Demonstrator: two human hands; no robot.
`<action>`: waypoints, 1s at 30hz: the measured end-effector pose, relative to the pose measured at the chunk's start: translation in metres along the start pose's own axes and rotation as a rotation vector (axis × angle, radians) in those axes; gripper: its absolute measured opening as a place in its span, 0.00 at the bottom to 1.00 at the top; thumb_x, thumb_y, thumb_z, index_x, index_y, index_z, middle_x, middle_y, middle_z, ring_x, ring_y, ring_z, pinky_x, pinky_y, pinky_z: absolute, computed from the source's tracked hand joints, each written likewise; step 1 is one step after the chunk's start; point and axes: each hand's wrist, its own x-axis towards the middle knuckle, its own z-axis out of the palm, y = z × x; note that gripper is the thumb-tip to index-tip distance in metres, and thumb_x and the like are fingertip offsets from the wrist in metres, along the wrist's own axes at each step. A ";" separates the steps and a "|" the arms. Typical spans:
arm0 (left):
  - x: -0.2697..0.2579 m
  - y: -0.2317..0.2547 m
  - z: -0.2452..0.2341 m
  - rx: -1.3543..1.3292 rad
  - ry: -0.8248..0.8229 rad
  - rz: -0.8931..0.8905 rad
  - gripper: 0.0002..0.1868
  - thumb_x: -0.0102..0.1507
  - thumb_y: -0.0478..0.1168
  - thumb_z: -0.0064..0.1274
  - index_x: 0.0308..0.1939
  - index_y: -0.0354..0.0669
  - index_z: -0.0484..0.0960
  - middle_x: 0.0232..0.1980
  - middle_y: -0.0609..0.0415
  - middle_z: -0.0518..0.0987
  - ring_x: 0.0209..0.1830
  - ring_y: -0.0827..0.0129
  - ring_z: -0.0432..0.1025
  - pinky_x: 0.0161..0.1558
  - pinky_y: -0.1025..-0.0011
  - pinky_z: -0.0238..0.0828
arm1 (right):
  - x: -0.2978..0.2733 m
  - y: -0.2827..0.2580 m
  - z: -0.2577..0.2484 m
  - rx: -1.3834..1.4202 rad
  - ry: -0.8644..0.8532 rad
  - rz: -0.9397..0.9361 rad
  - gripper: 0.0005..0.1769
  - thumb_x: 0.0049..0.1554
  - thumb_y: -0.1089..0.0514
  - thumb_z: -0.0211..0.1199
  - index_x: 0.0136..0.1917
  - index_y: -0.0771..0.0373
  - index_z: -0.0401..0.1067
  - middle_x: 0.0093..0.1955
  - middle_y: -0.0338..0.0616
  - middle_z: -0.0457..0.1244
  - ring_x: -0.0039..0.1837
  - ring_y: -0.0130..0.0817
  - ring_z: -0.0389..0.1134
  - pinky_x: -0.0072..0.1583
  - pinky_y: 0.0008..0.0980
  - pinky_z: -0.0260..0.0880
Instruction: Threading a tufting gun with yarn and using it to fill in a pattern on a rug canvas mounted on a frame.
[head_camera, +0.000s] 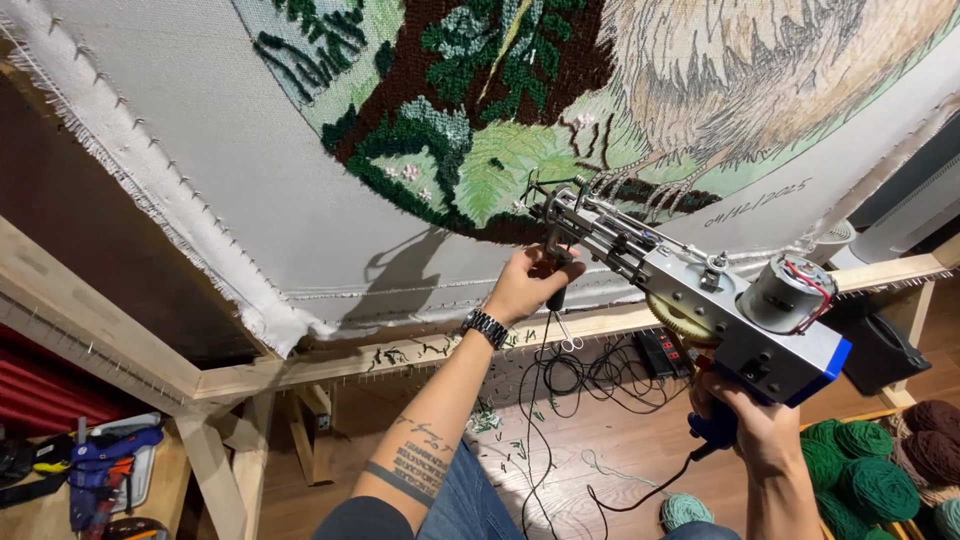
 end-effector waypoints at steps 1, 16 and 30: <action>-0.001 0.001 0.001 0.000 0.001 -0.001 0.17 0.61 0.50 0.63 0.51 0.51 0.88 0.57 0.50 0.87 0.52 0.64 0.78 0.59 0.60 0.78 | 0.000 0.000 0.000 0.000 0.000 0.001 0.12 0.55 0.63 0.62 0.49 0.73 0.66 0.31 0.50 0.60 0.28 0.36 0.59 0.29 0.32 0.60; -0.025 0.024 0.009 0.165 0.060 -0.269 0.18 0.66 0.52 0.54 0.53 0.51 0.89 0.56 0.56 0.87 0.50 0.73 0.80 0.44 0.74 0.78 | -0.006 0.017 -0.009 0.122 0.025 0.167 0.08 0.54 0.63 0.61 0.44 0.64 0.63 0.30 0.49 0.57 0.29 0.39 0.56 0.33 0.38 0.58; -0.024 0.046 0.004 0.375 -0.100 -0.426 0.11 0.68 0.44 0.53 0.33 0.47 0.82 0.58 0.59 0.87 0.19 0.78 0.63 0.18 0.74 0.57 | -0.003 0.005 -0.002 0.010 0.030 0.137 0.19 0.55 0.61 0.61 0.57 0.77 0.71 0.30 0.49 0.58 0.29 0.38 0.57 0.31 0.34 0.57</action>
